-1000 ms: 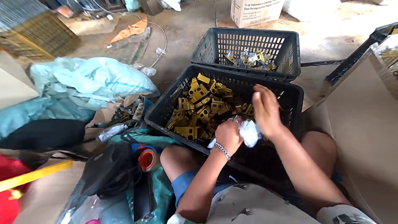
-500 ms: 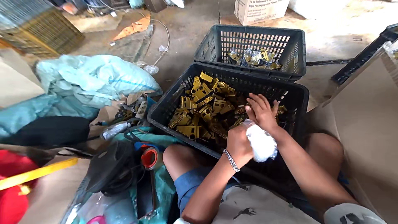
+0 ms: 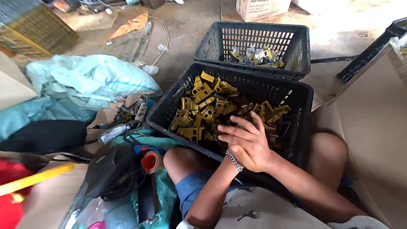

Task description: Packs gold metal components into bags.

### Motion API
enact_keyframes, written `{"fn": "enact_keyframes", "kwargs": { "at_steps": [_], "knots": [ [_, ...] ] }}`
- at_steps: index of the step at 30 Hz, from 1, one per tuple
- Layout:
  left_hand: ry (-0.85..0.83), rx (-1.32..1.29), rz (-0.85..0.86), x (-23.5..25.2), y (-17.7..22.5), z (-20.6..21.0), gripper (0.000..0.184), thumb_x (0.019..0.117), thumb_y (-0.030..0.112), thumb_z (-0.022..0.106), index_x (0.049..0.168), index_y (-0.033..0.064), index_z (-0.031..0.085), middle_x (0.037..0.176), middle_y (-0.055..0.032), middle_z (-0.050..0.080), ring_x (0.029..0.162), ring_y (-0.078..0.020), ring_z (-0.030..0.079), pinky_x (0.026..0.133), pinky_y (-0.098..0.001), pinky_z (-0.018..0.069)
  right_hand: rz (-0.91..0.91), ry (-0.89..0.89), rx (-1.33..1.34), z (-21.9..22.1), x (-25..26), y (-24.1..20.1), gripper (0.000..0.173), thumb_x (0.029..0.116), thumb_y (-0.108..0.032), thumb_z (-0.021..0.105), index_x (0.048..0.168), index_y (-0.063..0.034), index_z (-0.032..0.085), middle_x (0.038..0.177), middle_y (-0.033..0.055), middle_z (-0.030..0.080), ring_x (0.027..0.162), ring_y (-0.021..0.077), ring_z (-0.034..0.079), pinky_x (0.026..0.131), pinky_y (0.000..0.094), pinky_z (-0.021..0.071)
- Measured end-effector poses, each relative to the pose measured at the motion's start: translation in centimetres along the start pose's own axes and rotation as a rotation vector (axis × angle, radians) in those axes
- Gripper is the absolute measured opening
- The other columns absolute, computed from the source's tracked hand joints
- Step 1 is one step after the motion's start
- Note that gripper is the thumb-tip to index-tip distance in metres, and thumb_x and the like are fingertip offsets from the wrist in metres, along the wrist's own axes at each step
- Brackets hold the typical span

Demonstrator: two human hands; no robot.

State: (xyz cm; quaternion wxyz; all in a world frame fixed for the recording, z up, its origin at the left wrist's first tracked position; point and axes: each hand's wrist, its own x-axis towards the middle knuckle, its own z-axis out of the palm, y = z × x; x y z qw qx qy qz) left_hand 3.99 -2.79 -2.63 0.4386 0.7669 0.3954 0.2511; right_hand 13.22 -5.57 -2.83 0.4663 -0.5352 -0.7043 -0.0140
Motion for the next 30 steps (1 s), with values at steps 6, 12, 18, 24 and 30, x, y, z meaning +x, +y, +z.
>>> {"fn": "enact_keyframes", "kwargs": {
  "at_steps": [6, 12, 18, 24, 30],
  "knots": [
    [0.188, -0.145, 0.327, -0.7, 2.8, -1.4, 0.027, 0.0786, 0.005, 0.073, 0.095, -0.0159, 0.068, 0.085, -0.0152, 0.071, 0.082, -0.0076, 0.068, 0.081, -0.0212, 0.0546, 0.615, -0.068, 0.276, -0.1, -1.2, 6.0, 0.049, 0.1108, -0.027, 0.033, 0.128, 0.0037, 0.066, 0.144, 0.0168, 0.058, 0.142, 0.0291, 0.047, 0.119, 0.0548, 0.0302],
    [0.06, -0.219, 0.29, 1.0, -0.9, -6.0, 0.04, 0.0865, 0.007, 0.072, 0.12, -0.0123, 0.062, 0.111, -0.0126, 0.071, 0.105, -0.0048, 0.066, 0.099, -0.0235, 0.0526, 0.615, -0.026, 0.772, -4.2, -0.7, 2.1, 0.023, 0.1005, -0.021, 0.06, 0.112, -0.0041, 0.07, 0.107, -0.0032, 0.071, 0.1, 0.0032, 0.067, 0.091, 0.0246, 0.057],
    [0.048, -0.418, 0.37, -1.0, -2.8, -4.8, 0.042, 0.0865, 0.004, 0.071, 0.121, -0.0168, 0.062, 0.118, -0.0159, 0.071, 0.111, -0.008, 0.066, 0.103, -0.0259, 0.0521, 0.465, -0.356, 0.817, -5.5, 0.5, 2.0, 0.03, 0.0966, -0.018, 0.068, 0.117, 0.0039, 0.067, 0.117, 0.0048, 0.069, 0.104, 0.0045, 0.067, 0.091, 0.023, 0.0585],
    [-0.228, -0.809, 0.006, -2.7, -0.5, -6.9, 0.06, 0.09, 0.011, 0.072, 0.145, 0.0059, 0.049, 0.084, 0.012, 0.066, 0.058, 0.0046, 0.052, 0.052, -0.0137, 0.0452, 0.76, -0.331, 0.907, -5.5, 0.2, 1.6, 0.021, 0.1048, -0.013, 0.05, 0.088, -0.0139, 0.062, 0.073, -0.0117, 0.064, 0.061, -0.0019, 0.059, 0.058, 0.016, 0.0517],
    [-0.434, -0.474, 0.195, -1.8, -3.1, -6.3, 0.075, 0.0874, 0.002, 0.072, 0.149, -0.0145, 0.034, 0.136, -0.0141, 0.061, 0.117, -0.0014, 0.061, 0.104, -0.0209, 0.049, 0.685, -0.524, 0.854, -5.2, -0.9, 2.0, 0.017, 0.0988, -0.01, 0.063, 0.111, -0.0001, 0.067, 0.094, -0.0031, 0.071, 0.078, 0.0019, 0.068, 0.074, 0.0212, 0.0601]
  ]
}}
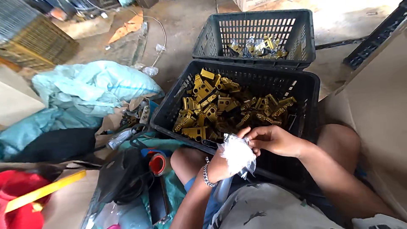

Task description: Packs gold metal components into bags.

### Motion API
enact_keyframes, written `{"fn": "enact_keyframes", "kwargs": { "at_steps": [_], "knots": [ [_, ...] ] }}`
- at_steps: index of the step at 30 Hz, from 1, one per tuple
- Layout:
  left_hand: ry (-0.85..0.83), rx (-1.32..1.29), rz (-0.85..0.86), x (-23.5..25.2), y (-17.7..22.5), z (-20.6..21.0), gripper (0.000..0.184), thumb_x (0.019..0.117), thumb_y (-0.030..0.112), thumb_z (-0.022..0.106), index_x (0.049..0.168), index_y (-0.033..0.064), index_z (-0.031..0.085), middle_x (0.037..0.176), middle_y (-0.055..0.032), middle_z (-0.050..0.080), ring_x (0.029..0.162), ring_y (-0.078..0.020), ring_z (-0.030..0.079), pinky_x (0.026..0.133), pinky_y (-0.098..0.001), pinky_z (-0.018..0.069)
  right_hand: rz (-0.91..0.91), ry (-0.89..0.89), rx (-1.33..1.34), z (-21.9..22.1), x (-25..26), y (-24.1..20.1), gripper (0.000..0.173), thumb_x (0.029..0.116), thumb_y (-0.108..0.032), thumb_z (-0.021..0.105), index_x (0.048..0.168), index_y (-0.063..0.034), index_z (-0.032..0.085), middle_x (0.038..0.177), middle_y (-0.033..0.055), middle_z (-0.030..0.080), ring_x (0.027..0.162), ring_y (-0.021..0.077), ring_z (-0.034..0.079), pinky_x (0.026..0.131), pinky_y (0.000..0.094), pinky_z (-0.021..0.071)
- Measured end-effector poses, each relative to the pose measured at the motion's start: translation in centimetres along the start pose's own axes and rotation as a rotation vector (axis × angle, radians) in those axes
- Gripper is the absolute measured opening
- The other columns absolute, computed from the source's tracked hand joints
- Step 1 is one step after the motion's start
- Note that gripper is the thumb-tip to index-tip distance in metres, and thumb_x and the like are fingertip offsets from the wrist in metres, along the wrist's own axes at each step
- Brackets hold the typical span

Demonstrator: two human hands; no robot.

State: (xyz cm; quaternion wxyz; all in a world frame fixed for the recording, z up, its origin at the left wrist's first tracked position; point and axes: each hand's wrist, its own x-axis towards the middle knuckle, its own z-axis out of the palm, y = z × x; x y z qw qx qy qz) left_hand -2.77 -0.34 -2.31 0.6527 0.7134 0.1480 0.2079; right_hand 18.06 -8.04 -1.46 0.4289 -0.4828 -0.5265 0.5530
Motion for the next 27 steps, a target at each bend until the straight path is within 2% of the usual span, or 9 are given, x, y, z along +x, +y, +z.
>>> {"fn": "enact_keyframes", "kwargs": {
  "at_steps": [4, 7, 9, 13, 15, 18, 20, 22, 27],
  "knots": [
    [-0.03, 0.048, -0.052, -0.3, 1.0, -0.1, 0.072, 0.0901, 0.01, 0.07, 0.15, -0.0107, 0.035, 0.121, -0.0058, 0.065, 0.087, 0.0095, 0.059, 0.077, -0.0104, 0.0505, 0.09, 0.057, -0.06, -0.1, 0.2, 0.5, 0.018, 0.095, -0.019, 0.07, 0.103, -0.0029, 0.066, 0.086, -0.0047, 0.068, 0.07, -0.0002, 0.064, 0.067, 0.0184, 0.0566],
    [0.025, 0.122, 0.027, -0.4, -0.2, -0.9, 0.078, 0.0854, 0.011, 0.078, 0.147, -0.0151, 0.039, 0.138, -0.0177, 0.06, 0.123, -0.0033, 0.059, 0.109, -0.0208, 0.0456, 0.066, -0.124, 0.085, -0.7, 0.6, 0.5, 0.061, 0.0933, -0.033, 0.07, 0.142, -0.0019, 0.049, 0.132, 0.0047, 0.059, 0.105, 0.0087, 0.066, 0.091, 0.0282, 0.0583],
    [-0.005, 0.091, 0.045, -0.2, -0.8, -0.9, 0.087, 0.0831, 0.017, 0.081, 0.148, -0.0168, 0.034, 0.14, -0.0189, 0.058, 0.126, -0.0069, 0.057, 0.111, -0.0239, 0.0445, 0.054, -0.117, 0.105, -0.1, 1.3, 0.7, 0.039, 0.0953, -0.017, 0.069, 0.129, 0.0006, 0.059, 0.119, 0.0016, 0.067, 0.101, 0.0042, 0.067, 0.09, 0.024, 0.0577],
    [0.228, -0.097, -0.275, 0.0, 1.3, -0.7, 0.072, 0.0894, 0.01, 0.071, 0.151, 0.0006, 0.036, 0.076, 0.0077, 0.061, 0.054, 0.0023, 0.051, 0.051, -0.0158, 0.0469, 0.145, 0.031, 0.096, 0.4, 1.8, 0.6, 0.012, 0.1028, -0.013, 0.058, 0.094, -0.0089, 0.064, 0.075, -0.0102, 0.064, 0.064, -0.0028, 0.06, 0.064, 0.0154, 0.053],
    [0.224, -0.113, -0.332, 0.1, 1.3, -1.1, 0.066, 0.0944, 0.011, 0.063, 0.153, 0.0046, 0.034, 0.07, 0.0089, 0.056, 0.048, 0.0011, 0.046, 0.044, -0.0159, 0.0427, 0.172, 0.0, 0.129, 0.5, 1.4, 0.4, 0.015, 0.1042, -0.015, 0.056, 0.092, -0.0103, 0.063, 0.073, -0.0105, 0.063, 0.062, -0.0016, 0.061, 0.062, 0.0162, 0.0546],
    [0.361, 0.327, -0.17, 0.5, -0.3, -3.3, 0.047, 0.0887, 0.008, 0.067, 0.134, -0.0023, 0.06, 0.092, 0.0012, 0.07, 0.072, -0.0006, 0.062, 0.066, -0.0208, 0.0549, 0.179, -0.1, 0.181, 0.9, 0.8, 0.9, 0.015, 0.1056, -0.012, 0.052, 0.099, -0.0079, 0.065, 0.079, -0.0089, 0.07, 0.068, 0.0008, 0.067, 0.067, 0.0195, 0.0587],
    [0.727, 0.585, -0.204, 1.4, -1.6, -5.3, 0.032, 0.0833, 0.003, 0.074, 0.111, -0.0119, 0.067, 0.093, -0.0201, 0.073, 0.081, -0.025, 0.071, 0.077, -0.0493, 0.0562, 0.155, -0.037, 0.187, 1.3, 0.5, 1.3, 0.012, 0.1037, -0.009, 0.055, 0.097, -0.0083, 0.065, 0.076, -0.0093, 0.07, 0.063, 0.0009, 0.066, 0.063, 0.0185, 0.0583],
    [0.866, 0.526, -0.164, 2.1, -2.1, -5.9, 0.039, 0.0824, 0.005, 0.076, 0.116, -0.0109, 0.062, 0.092, -0.015, 0.071, 0.078, -0.0184, 0.07, 0.075, -0.0406, 0.0593, 0.118, 0.158, 0.177, 1.5, 1.0, 1.5, 0.014, 0.0985, -0.01, 0.064, 0.085, -0.0122, 0.061, 0.065, -0.0105, 0.062, 0.049, -0.0004, 0.057, 0.049, 0.0163, 0.0505],
    [0.325, -0.048, -0.084, 2.2, -0.5, 0.1, 0.07, 0.061, 0.003, 0.093, 0.119, -0.0087, 0.057, 0.106, -0.0029, 0.073, 0.101, -0.0048, 0.07, 0.094, -0.0247, 0.0582, -0.224, 0.217, -0.087, 2.5, 1.9, 3.3, 0.03, 0.0732, -0.015, 0.088, 0.091, -0.0022, 0.069, 0.087, -0.0085, 0.071, 0.082, -0.0102, 0.063, 0.079, 0.0114, 0.0539]
  ]
}}
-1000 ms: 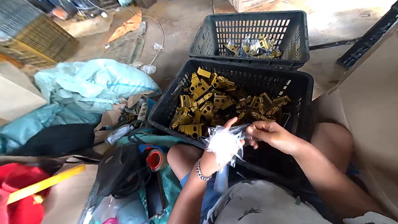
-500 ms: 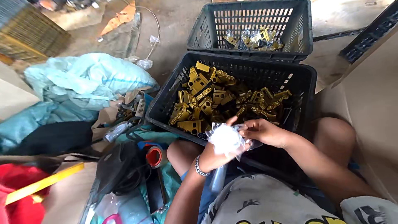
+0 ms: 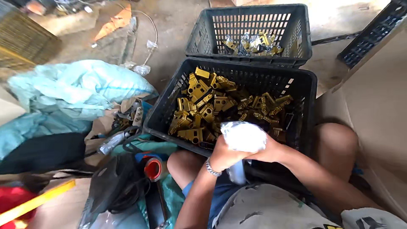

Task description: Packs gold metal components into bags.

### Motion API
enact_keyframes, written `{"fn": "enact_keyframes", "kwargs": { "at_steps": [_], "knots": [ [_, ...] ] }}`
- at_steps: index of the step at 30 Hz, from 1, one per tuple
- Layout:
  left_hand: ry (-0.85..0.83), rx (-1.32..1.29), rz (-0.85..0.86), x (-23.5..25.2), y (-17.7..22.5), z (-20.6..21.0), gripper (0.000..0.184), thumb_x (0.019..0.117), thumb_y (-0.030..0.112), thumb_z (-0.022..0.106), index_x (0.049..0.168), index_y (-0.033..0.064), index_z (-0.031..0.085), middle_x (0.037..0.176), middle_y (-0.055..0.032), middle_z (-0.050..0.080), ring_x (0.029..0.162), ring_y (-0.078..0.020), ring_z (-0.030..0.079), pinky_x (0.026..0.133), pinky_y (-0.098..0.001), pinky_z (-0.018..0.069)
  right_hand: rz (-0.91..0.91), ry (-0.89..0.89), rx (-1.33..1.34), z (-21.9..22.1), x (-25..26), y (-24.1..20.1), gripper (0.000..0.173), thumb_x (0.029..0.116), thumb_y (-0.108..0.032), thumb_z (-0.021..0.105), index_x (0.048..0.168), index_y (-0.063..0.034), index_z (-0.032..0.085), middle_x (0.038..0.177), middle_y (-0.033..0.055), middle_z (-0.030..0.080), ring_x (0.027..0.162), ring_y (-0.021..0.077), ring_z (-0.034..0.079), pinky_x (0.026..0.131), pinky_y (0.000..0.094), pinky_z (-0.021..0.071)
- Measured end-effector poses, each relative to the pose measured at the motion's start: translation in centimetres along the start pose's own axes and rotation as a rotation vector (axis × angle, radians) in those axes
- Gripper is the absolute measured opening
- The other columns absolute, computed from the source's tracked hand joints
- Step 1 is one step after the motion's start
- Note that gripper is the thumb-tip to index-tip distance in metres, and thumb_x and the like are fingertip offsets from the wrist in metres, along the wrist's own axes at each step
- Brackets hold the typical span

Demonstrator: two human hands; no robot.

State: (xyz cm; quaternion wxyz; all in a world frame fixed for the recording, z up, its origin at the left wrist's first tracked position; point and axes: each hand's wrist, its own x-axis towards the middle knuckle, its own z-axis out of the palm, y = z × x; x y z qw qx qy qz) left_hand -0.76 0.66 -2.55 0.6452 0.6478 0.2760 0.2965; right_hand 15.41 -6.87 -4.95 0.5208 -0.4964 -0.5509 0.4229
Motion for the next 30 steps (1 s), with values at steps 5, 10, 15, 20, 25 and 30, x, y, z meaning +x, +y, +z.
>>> {"fn": "enact_keyframes", "kwargs": {
  "at_steps": [5, 10, 15, 20, 25, 30],
  "knots": [
    [0.14, 0.054, 0.009, 0.2, -1.0, -1.7, 0.068, 0.0654, -0.002, 0.088, 0.123, -0.0115, 0.053, 0.105, -0.0044, 0.071, 0.096, -0.0046, 0.07, 0.089, -0.0244, 0.0596, 0.169, -0.202, -0.073, -1.4, 2.6, -0.7, 0.035, 0.0824, -0.012, 0.078, 0.062, -0.013, 0.05, 0.064, -0.0136, 0.052, 0.06, -0.0097, 0.047, 0.058, 0.0118, 0.039],
    [0.434, 0.089, 0.034, 2.3, -1.4, -4.1, 0.057, 0.0725, -0.01, 0.077, 0.124, -0.0036, 0.054, 0.094, -0.0036, 0.071, 0.08, -0.0101, 0.071, 0.077, -0.0297, 0.0625, 0.449, 0.077, -0.137, -3.5, 7.0, -1.0, 0.024, 0.1026, -0.018, 0.062, 0.084, -0.0036, 0.057, 0.067, 0.0011, 0.054, 0.056, 0.0065, 0.051, 0.056, 0.0235, 0.0467],
    [0.233, 0.105, -0.029, 4.7, -1.8, -3.9, 0.057, 0.075, 0.007, 0.086, 0.125, 0.0008, 0.06, 0.106, -0.0034, 0.072, 0.099, -0.0092, 0.07, 0.09, -0.0312, 0.06, 0.176, -0.21, -0.245, -2.9, 8.6, -0.6, 0.009, 0.0904, -0.005, 0.073, 0.094, 0.0023, 0.068, 0.081, 0.0082, 0.069, 0.072, 0.0094, 0.067, 0.071, 0.0287, 0.0592],
    [0.324, 0.531, 0.197, 6.1, -2.6, -5.9, 0.052, 0.0682, 0.011, 0.088, 0.114, -0.0033, 0.067, 0.1, -0.0078, 0.074, 0.094, -0.0094, 0.071, 0.087, -0.0335, 0.0595, 0.263, -0.103, -0.162, -5.4, 10.1, -0.1, 0.014, 0.0911, -0.008, 0.072, 0.085, -0.0012, 0.062, 0.067, 0.002, 0.062, 0.054, 0.0059, 0.059, 0.054, 0.024, 0.0544],
    [0.563, 0.383, 0.098, 5.2, -2.9, -6.9, 0.053, 0.0732, -0.001, 0.079, 0.12, -0.0105, 0.056, 0.101, -0.0032, 0.069, 0.094, 0.0015, 0.066, 0.086, -0.0196, 0.0561, 0.329, -0.186, -0.524, -5.1, 12.7, 7.2, 0.035, 0.0864, -0.004, 0.078, 0.12, -0.0018, 0.067, 0.119, 0.0169, 0.068, 0.106, 0.0322, 0.067, 0.091, 0.0534, 0.0565],
    [0.608, 0.21, 0.135, 4.1, -2.3, -6.4, 0.041, 0.0832, -0.006, 0.064, 0.122, -0.0168, 0.055, 0.109, -0.0097, 0.069, 0.099, -0.002, 0.065, 0.091, -0.0199, 0.0545, 0.481, -0.583, -1.041, -2.4, 10.6, 16.7, 0.044, 0.0969, 0.004, 0.057, 0.141, -0.0027, 0.06, 0.162, 0.0322, 0.027, 0.15, 0.0611, 0.009, 0.113, 0.0825, 0.0028]
  ]
}}
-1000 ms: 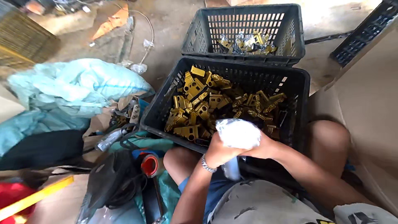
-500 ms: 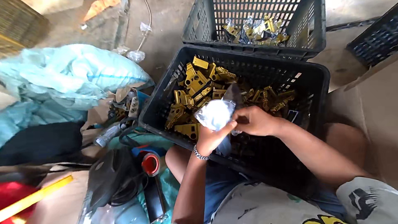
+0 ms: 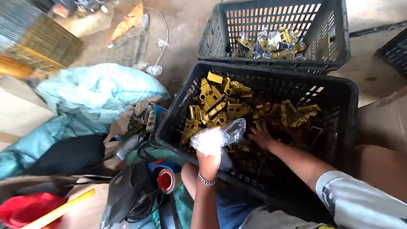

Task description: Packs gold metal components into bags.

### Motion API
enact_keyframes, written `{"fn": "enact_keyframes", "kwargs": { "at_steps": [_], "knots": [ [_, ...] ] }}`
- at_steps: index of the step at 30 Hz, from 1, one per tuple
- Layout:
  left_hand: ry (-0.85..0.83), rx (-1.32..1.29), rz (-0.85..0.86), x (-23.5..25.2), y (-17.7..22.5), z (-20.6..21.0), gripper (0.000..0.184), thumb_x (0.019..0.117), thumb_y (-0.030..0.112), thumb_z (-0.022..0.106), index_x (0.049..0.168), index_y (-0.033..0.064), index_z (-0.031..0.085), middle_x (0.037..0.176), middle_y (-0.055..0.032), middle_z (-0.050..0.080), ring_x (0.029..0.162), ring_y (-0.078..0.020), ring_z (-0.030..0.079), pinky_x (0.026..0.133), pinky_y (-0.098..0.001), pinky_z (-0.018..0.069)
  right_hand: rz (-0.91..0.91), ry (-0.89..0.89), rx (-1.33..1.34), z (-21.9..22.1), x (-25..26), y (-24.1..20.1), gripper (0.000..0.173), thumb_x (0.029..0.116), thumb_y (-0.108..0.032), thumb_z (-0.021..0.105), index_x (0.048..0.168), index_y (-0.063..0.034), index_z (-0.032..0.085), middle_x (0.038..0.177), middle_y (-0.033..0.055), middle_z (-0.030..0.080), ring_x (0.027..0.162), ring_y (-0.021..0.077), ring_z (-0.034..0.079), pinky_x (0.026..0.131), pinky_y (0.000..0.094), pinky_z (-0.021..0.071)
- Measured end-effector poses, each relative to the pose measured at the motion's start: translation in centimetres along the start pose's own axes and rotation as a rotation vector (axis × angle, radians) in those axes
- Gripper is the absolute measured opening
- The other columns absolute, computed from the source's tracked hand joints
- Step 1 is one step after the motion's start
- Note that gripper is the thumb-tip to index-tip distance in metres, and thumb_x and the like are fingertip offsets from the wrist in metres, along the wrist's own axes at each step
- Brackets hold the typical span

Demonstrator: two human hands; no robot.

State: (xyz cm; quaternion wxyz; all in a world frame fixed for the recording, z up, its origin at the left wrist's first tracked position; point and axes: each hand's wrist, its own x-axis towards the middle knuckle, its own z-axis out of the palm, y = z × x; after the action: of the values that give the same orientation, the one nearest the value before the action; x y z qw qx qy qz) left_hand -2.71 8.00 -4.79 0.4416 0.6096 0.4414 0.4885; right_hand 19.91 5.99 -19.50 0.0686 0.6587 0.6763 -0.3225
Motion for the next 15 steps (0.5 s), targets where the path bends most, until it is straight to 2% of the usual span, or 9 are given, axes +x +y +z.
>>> {"fn": "enact_keyframes", "kwargs": {
  "at_steps": [2, 4, 5, 7, 8, 10, 12, 14, 15],
  "knots": [
    [0.008, 0.045, 0.09, -0.3, 0.1, -0.2, 0.042, 0.0827, -0.002, 0.065, 0.118, -0.0206, 0.054, 0.109, -0.0128, 0.068, 0.103, -0.0003, 0.064, 0.095, -0.0173, 0.0514, -0.027, -0.009, 0.011, -1.4, -1.1, 0.2, 0.036, 0.0967, -0.002, 0.063, 0.133, 0.0008, 0.066, 0.162, 0.029, 0.031, 0.15, 0.0582, 0.016, 0.114, 0.0805, 0.0059],
    [0.007, 0.161, 0.148, -1.0, 0.1, -0.3, 0.051, 0.0814, 0.004, 0.071, 0.116, -0.0273, 0.052, 0.107, -0.0212, 0.067, 0.104, 0.0, 0.062, 0.096, -0.0147, 0.047, 0.003, 0.0, 0.095, -4.2, -3.1, 0.8, 0.042, 0.0932, -0.024, 0.074, 0.126, 0.0013, 0.069, 0.161, 0.0258, 0.034, 0.15, 0.0521, 0.022, 0.117, 0.0752, 0.0092],
    [0.01, 0.184, 0.165, -1.3, 0.2, 0.0, 0.054, 0.0788, 0.005, 0.073, 0.115, -0.029, 0.052, 0.106, -0.0233, 0.067, 0.102, 0.0004, 0.062, 0.094, -0.0138, 0.0462, 0.039, 0.068, 0.213, -5.8, -4.5, 1.4, 0.046, 0.0929, -0.031, 0.075, 0.122, 0.0039, 0.069, 0.157, 0.026, 0.039, 0.147, 0.0495, 0.03, 0.118, 0.0712, 0.0164],
    [-0.001, 0.141, 0.124, -1.6, 0.9, 0.8, 0.055, 0.0764, 0.002, 0.076, 0.115, -0.0284, 0.051, 0.104, -0.0193, 0.067, 0.099, 0.0048, 0.061, 0.092, -0.0109, 0.0466, 0.122, 0.305, 0.59, -9.2, -8.3, 1.8, 0.048, 0.0955, -0.03, 0.073, 0.123, 0.0085, 0.064, 0.14, 0.0277, 0.054, 0.131, 0.0423, 0.051, 0.111, 0.0605, 0.0382],
    [-0.004, 0.103, 0.103, -1.8, 1.2, 1.4, 0.053, 0.0761, 0.0, 0.076, 0.114, -0.0268, 0.052, 0.102, -0.0164, 0.068, 0.098, 0.0053, 0.062, 0.092, -0.0112, 0.0482, 0.128, 0.44, 0.792, -10.5, -10.7, 1.6, 0.047, 0.0945, -0.026, 0.075, 0.124, 0.0073, 0.06, 0.13, 0.0267, 0.059, 0.121, 0.037, 0.057, 0.103, 0.0556, 0.0459],
    [-0.016, 0.073, 0.095, -2.1, 1.4, 2.5, 0.049, 0.0768, 0.0, 0.077, 0.114, -0.0241, 0.055, 0.102, -0.0159, 0.07, 0.097, 0.002, 0.065, 0.091, -0.0145, 0.0512, -0.003, 0.574, 1.066, -12.1, -15.7, 0.6, 0.053, 0.0897, -0.018, 0.075, 0.133, -0.004, 0.047, 0.118, 0.0137, 0.065, 0.102, 0.0221, 0.068, 0.087, 0.0407, 0.0589],
    [-0.043, 0.044, 0.072, -2.9, 1.7, 3.6, 0.046, 0.0775, 0.0, 0.076, 0.114, -0.0219, 0.058, 0.102, -0.0142, 0.071, 0.096, 0.0012, 0.066, 0.091, -0.0155, 0.0525, -0.213, 0.469, 1.224, -12.4, -19.3, -1.6, 0.061, 0.0887, -0.013, 0.071, 0.139, -0.0137, 0.036, 0.113, 0.0085, 0.069, 0.083, 0.0225, 0.075, 0.069, 0.0376, 0.0661],
    [-0.102, -0.055, -0.025, -4.1, 2.5, 4.3, 0.043, 0.078, -0.002, 0.073, 0.114, -0.0194, 0.056, 0.099, -0.0079, 0.069, 0.093, 0.004, 0.064, 0.089, -0.0143, 0.0522, -0.261, 0.236, 1.25, -11.8, -20.4, -4.0, 0.055, 0.0926, -0.011, 0.068, 0.136, -0.0147, 0.035, 0.113, 0.0064, 0.067, 0.078, 0.0204, 0.074, 0.065, 0.0356, 0.0659],
    [-0.127, -0.13, -0.105, -4.6, 2.9, 4.5, 0.041, 0.0801, -0.002, 0.071, 0.115, -0.0169, 0.055, 0.098, -0.0058, 0.068, 0.093, 0.0021, 0.064, 0.087, -0.0166, 0.0531, -0.23, 0.216, 1.214, -11.3, -20.1, -4.9, 0.052, 0.0931, -0.011, 0.068, 0.134, -0.0114, 0.036, 0.109, 0.0064, 0.066, 0.077, 0.0176, 0.074, 0.065, 0.0332, 0.0654]
  ]
}}
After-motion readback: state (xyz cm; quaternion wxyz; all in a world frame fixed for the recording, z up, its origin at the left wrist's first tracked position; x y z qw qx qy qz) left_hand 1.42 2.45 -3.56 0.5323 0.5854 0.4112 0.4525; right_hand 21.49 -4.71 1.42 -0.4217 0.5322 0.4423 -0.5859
